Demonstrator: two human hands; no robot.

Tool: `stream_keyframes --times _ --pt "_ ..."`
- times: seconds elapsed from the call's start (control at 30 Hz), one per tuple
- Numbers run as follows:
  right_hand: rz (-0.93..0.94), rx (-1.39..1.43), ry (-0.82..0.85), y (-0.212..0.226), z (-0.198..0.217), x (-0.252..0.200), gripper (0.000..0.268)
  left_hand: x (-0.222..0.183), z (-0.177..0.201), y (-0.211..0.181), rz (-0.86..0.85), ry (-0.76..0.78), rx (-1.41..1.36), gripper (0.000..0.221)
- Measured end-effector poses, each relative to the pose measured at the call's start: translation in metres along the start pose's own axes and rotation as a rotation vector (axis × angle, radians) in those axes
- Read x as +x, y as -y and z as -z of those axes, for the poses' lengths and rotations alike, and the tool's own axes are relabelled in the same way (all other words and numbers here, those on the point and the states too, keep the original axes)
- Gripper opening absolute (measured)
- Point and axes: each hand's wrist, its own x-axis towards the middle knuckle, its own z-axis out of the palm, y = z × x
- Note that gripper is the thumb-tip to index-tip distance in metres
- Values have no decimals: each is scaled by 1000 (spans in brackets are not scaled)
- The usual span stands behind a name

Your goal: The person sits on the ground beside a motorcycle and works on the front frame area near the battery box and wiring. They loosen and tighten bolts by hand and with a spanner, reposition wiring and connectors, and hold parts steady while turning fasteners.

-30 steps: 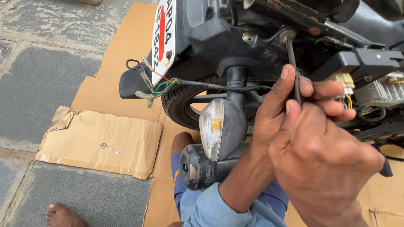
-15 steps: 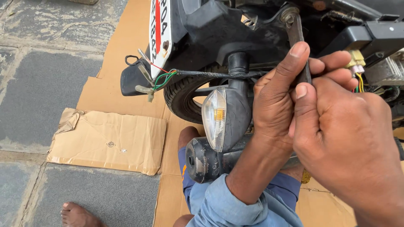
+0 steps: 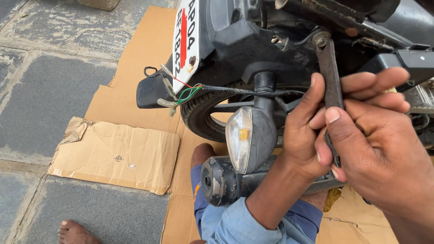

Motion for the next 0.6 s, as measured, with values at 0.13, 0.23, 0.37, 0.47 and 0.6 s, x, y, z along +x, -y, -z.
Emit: stream_keyframes --times 0.13,0.23,0.37,0.47,0.6 --pt "-1 1 6 -7 2 -2 32 -6 11 -14 43 -20 157 42" --pt "31 1 -36 -3 3 -2 34 -5 10 -15 49 -58 361 30" --pt "22 70 -72 -5 7 -4 34 -8 7 -5 -9 -211 420 24" --pt "3 152 -65 -13 8 -5 36 -7 -8 -3 -40 -273 450 23" --pt "-1 330 -64 -21 6 -6 37 -6 -21 -2 -47 -304 499 27"
